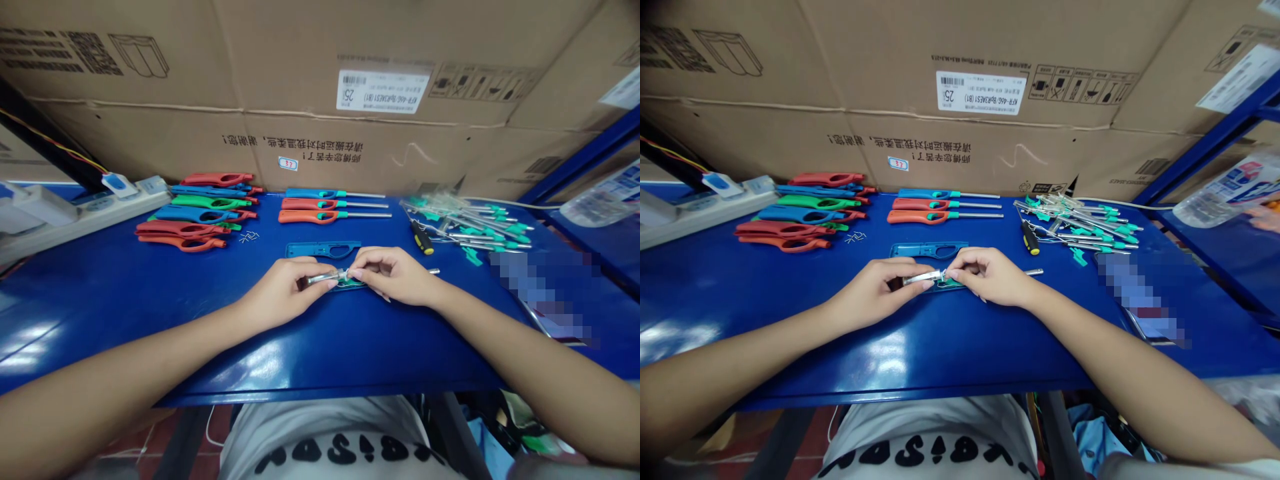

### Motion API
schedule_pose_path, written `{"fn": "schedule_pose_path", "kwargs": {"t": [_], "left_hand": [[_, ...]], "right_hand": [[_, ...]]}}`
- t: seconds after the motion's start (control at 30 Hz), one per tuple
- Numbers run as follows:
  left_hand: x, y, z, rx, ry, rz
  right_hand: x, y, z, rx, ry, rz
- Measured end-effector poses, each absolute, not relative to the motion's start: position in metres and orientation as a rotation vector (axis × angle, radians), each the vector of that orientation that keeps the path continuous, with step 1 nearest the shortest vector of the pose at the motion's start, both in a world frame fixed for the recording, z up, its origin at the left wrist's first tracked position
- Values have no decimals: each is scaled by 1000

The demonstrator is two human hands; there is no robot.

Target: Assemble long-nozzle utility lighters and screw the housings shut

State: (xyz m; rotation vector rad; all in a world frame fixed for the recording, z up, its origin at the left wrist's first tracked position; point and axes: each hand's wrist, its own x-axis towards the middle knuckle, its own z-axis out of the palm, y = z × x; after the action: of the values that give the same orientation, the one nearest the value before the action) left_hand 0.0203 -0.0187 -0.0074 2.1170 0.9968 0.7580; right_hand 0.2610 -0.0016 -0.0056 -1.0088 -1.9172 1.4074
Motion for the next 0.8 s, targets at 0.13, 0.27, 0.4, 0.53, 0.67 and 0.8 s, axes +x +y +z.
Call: {"fn": "schedule_pose_path", "kwargs": {"t": [0.13,0.27,0.4,0.53,0.67,0.8], "left_hand": [[21,-19,-10,2095,1012,810],[22,-21,-9,2106,1012,838],[23,-21,-8,2119,1015,842],[23,-21,-8,2116,1011,830],[22,-21,-8,2136,984,802],[22,-23,-8,2164,952,805]], "right_hand": [[261,-2,-7,-1040,-1903,1399],[261,-2,-6,-1047,-1905,1401],[260,-1,-4,-1080,-1897,1417],[260,-1,-2,-1098,-1888,1455],[259,-2,-1,-1129,-1882,1471],[256,-2,-1,-1155,-1896,1430]]}}
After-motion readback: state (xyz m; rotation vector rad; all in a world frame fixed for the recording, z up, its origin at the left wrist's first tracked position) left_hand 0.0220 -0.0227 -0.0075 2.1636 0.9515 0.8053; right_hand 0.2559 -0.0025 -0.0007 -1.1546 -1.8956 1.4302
